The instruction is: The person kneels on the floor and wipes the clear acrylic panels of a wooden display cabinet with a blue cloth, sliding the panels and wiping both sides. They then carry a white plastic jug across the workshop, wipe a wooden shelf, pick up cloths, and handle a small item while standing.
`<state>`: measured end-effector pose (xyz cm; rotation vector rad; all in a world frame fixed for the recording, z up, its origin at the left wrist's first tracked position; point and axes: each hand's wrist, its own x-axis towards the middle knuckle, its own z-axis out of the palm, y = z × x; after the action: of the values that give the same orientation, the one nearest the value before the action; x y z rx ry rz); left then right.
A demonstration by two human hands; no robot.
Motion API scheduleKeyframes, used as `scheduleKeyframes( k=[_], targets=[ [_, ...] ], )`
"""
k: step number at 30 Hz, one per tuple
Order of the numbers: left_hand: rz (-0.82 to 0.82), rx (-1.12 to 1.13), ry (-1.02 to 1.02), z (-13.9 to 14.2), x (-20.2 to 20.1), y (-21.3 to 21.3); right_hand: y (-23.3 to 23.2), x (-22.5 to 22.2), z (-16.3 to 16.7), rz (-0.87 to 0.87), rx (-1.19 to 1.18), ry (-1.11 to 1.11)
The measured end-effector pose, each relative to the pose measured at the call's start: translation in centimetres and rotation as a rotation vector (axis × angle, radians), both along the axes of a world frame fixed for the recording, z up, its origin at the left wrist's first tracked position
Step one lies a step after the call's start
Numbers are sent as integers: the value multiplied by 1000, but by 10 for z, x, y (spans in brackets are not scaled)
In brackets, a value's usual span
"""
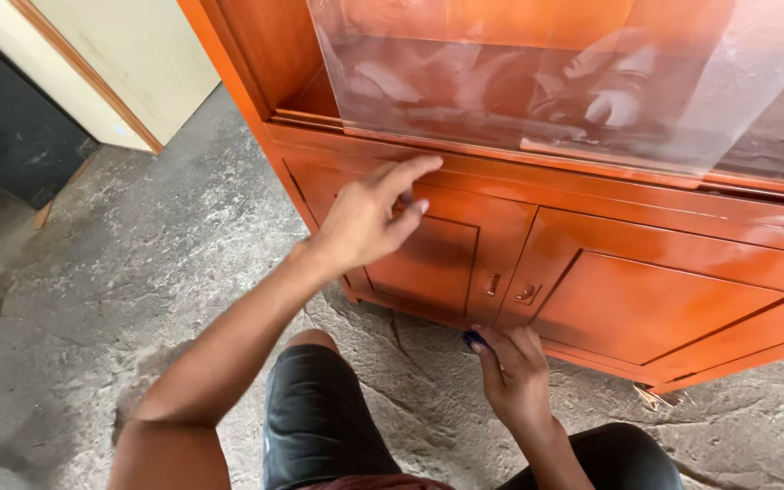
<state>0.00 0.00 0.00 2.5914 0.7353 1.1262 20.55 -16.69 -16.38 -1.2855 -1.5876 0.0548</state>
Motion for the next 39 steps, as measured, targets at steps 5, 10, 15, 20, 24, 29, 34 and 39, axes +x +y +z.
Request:
scheduleKeyframes(
  k=[5,10,15,20,24,29,34,39],
  targets=[
    [-40,-84,92,16,-10,28,4,-5,-2,13,7,-13],
    [-70,17,114,10,-16,43,5,-9,-12,19,-36,-20],
    [147,-32,238,16,-63,58,5,-11,-14,38,-14,-53],
    [772,149,105,35,-169,24,-4,-4,-12,36,23,-51],
    [783,397,-360,1,-207,-26,1,2,-9,6,-22,-48],
    [734,-50,-312,-123,-132,-70,6,-5,-26,7,-105,69],
    [206,-731,-365,-212,-36,-128,0,-16,-48,190,-162,156],
    [-37,-1018,-484,-225,-19,-148,-15,-27,-64,242,-574,447]
  ],
)
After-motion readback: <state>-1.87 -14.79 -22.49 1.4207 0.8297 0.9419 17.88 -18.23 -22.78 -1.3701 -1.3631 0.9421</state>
